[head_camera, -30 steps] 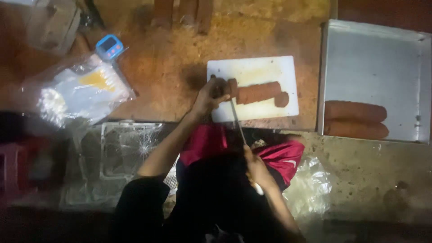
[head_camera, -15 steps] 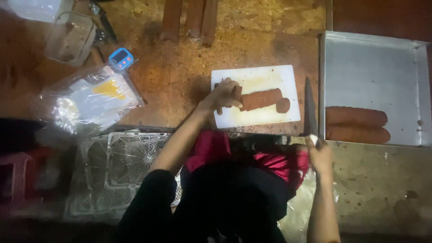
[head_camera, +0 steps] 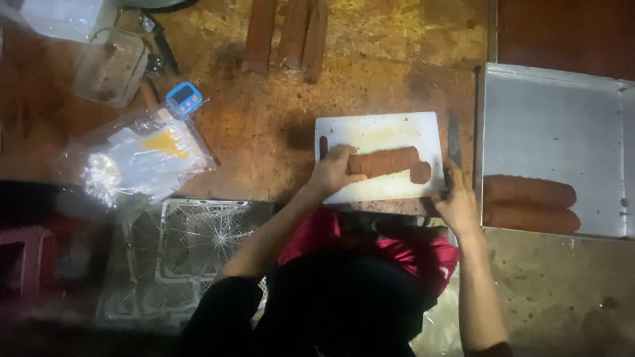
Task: Slicing long brown rolls into smaller pieces and transferring them to a tray.
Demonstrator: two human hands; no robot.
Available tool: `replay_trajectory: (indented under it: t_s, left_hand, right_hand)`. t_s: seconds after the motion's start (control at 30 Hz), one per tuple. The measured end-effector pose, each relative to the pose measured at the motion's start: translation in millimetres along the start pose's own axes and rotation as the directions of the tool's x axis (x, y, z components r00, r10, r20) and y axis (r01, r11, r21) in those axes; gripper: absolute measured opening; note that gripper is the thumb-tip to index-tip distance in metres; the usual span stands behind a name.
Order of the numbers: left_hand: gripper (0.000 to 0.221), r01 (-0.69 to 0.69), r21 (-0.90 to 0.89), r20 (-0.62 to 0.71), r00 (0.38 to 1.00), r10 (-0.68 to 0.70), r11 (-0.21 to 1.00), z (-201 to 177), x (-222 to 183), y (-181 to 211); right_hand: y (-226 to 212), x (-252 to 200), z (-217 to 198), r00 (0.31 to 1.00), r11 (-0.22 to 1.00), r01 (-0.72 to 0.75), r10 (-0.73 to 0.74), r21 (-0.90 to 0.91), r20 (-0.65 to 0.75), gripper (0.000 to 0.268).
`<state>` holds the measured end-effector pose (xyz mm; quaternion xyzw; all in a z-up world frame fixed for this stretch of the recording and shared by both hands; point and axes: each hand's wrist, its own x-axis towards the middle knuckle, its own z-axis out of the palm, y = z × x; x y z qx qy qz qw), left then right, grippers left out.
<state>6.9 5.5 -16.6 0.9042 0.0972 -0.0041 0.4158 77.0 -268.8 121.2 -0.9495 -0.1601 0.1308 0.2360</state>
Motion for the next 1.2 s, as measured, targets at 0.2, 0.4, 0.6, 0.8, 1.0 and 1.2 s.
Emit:
replay_trajectory:
  t_s: [0.2,0.4,0.6,0.8,1.0,1.2]
  left_hand:
    - [0.071,-0.149,0.254,-0.219,0.954,0.207,0.956,26,1,-8]
    - [0.071,-0.108,0.271,-0.222,0.960,0.171,0.956,49,7,-17]
    - [0.065,0.052,0.074,0.109,0.992,-0.060,0.996,10,3,10]
    - [0.080,-0.225,0.324,-0.182,0.938,0.294,0.919,5,-6,18]
    - [0.093,0.028,0.355,0.068,0.996,-0.056,0.934,2,2,17]
    - [0.097,0.135,0.405,-0.001,0.989,-0.147,0.904,-14,-19,42]
  right_hand:
    - [70,46,52,0.982,0.978,0.189,-0.188,-0.091,0.016,0.073]
    - [65,70,35,0.968,0.958,0.230,-0.209,-0.169,0.137,0.098]
    - [59,73,54,0.955,0.959,0.278,-0.271,-0.051,0.117,0.049]
    - [50,86,26,0.960,0.956,0.279,-0.276,-0.097,0.034,0.057]
    - [-17,69,-16,0.885,0.909,0.398,-0.416,0.127,0.210,0.088]
    - [67,108,53,0.952,0.962,0.272,-0.265,-0.023,0.155,0.073]
